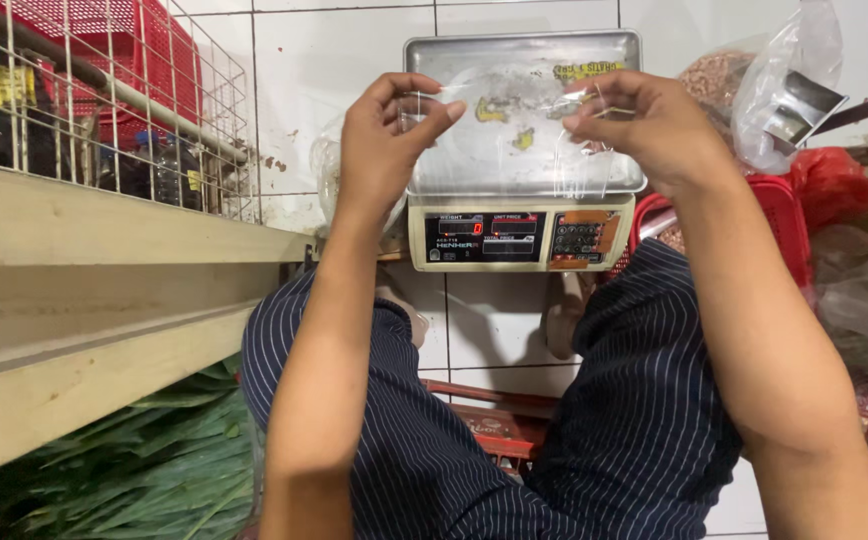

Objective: The person weighs small portions of grains or seeds using a digital scale, placing them into clear plastic bags. They tie the bags and place them into a red basket, repeating the process with different types of grains.

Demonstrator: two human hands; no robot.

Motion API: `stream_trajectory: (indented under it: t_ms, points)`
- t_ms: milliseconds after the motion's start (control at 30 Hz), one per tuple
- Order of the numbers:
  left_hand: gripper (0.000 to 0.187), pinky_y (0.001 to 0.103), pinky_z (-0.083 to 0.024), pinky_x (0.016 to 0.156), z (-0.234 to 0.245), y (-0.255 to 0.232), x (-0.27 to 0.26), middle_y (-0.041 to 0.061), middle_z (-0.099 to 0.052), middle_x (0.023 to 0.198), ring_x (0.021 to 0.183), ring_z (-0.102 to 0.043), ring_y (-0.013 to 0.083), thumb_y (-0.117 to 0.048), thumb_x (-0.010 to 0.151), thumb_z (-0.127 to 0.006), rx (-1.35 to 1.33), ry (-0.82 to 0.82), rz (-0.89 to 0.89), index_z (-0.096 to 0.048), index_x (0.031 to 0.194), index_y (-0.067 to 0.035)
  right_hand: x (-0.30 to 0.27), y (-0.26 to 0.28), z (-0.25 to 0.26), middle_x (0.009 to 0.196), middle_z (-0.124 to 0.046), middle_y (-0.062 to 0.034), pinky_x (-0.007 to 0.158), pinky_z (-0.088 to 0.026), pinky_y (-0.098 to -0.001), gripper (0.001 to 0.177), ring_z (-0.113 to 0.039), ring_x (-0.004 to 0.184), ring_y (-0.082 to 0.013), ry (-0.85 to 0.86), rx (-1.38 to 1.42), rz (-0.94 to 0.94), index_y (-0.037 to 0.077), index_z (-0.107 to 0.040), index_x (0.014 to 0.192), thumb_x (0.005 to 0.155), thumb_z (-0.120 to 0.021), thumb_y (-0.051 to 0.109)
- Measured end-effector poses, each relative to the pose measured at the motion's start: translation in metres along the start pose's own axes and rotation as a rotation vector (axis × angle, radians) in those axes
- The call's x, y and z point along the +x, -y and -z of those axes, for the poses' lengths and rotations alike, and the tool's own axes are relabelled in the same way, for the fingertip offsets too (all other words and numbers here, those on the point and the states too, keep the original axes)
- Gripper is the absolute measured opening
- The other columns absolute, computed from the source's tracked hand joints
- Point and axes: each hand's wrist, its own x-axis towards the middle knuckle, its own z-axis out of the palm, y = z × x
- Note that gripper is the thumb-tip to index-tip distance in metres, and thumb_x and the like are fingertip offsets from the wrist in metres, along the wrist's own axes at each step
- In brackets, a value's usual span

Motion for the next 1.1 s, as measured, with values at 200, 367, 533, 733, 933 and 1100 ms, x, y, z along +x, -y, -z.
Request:
stream_trajectory:
  t_ms: [200,367,533,733,933,1100]
  points:
    - [0.035,0.023,-0.061,0.077,0.012,0.003,0.007,0.007,-0.076,0.089,0.083,-0.073,0.0112,-0.010,0.087,-0.082,0.014,-0.002,-0.005,-0.069,0.118,0.002,0.016,-0.021,0.023,0.106,-0.073,-0.0061,0.075,-0.057,-0.0249,0.019,-0.069,0.087,-0.0117,-0.153,0.273,-0.026,0.001,-0.068,0.117,0.099,-0.074,0.005]
    - [0.023,0.024,-0.063,0.076,0.005,0.006,0.008,0.009,-0.078,0.089,0.081,-0.078,0.0127,-0.007,0.090,-0.076,0.006,0.030,0.048,-0.073,0.111,0.004,0.016,-0.022,0.030,0.098,-0.074,-0.0047,0.072,-0.054,-0.0216,0.014,-0.065,0.077,-0.0086,-0.209,0.305,-0.001,0.001,-0.071,0.116,0.106,-0.068,0.010]
    - [0.017,0.024,-0.064,0.073,0.001,0.004,0.005,0.011,-0.080,0.087,0.078,-0.079,0.0135,-0.007,0.091,-0.075,0.068,-0.008,0.052,-0.077,0.103,0.004,0.012,-0.018,0.033,0.092,-0.073,-0.0027,0.058,-0.043,-0.0191,0.014,-0.054,0.063,-0.0053,-0.258,0.275,0.014,0.003,-0.072,0.115,0.108,-0.068,0.014]
    - [0.022,0.024,-0.064,0.077,0.002,0.008,0.007,0.012,-0.080,0.091,0.082,-0.078,0.0144,-0.006,0.089,-0.077,0.015,0.021,0.071,-0.077,0.108,0.005,0.012,-0.023,0.041,0.094,-0.074,-0.0032,0.060,-0.043,-0.0184,0.015,-0.053,0.064,-0.0047,-0.265,0.229,0.062,0.004,-0.073,0.116,0.112,-0.065,0.016]
    - [0.040,0.031,-0.061,0.091,0.008,0.014,0.009,0.011,-0.079,0.107,0.101,-0.077,0.0190,-0.009,0.085,-0.079,0.140,0.023,0.035,-0.072,0.123,-0.002,0.003,-0.015,0.042,0.099,-0.073,0.0001,0.069,-0.049,-0.0183,0.014,-0.060,0.079,-0.0042,-0.216,0.220,0.075,0.005,-0.074,0.121,0.113,-0.065,0.012]
    - [0.072,0.043,-0.047,0.107,-0.006,0.017,0.002,0.015,-0.065,0.135,0.127,-0.057,0.0271,-0.030,0.077,-0.094,0.522,-0.021,-0.431,-0.061,0.135,-0.002,-0.006,0.008,0.012,0.108,-0.076,0.0037,0.072,-0.058,-0.0217,0.015,-0.070,0.090,-0.0048,-0.062,-0.165,0.243,0.007,-0.073,0.117,0.103,-0.067,0.008]
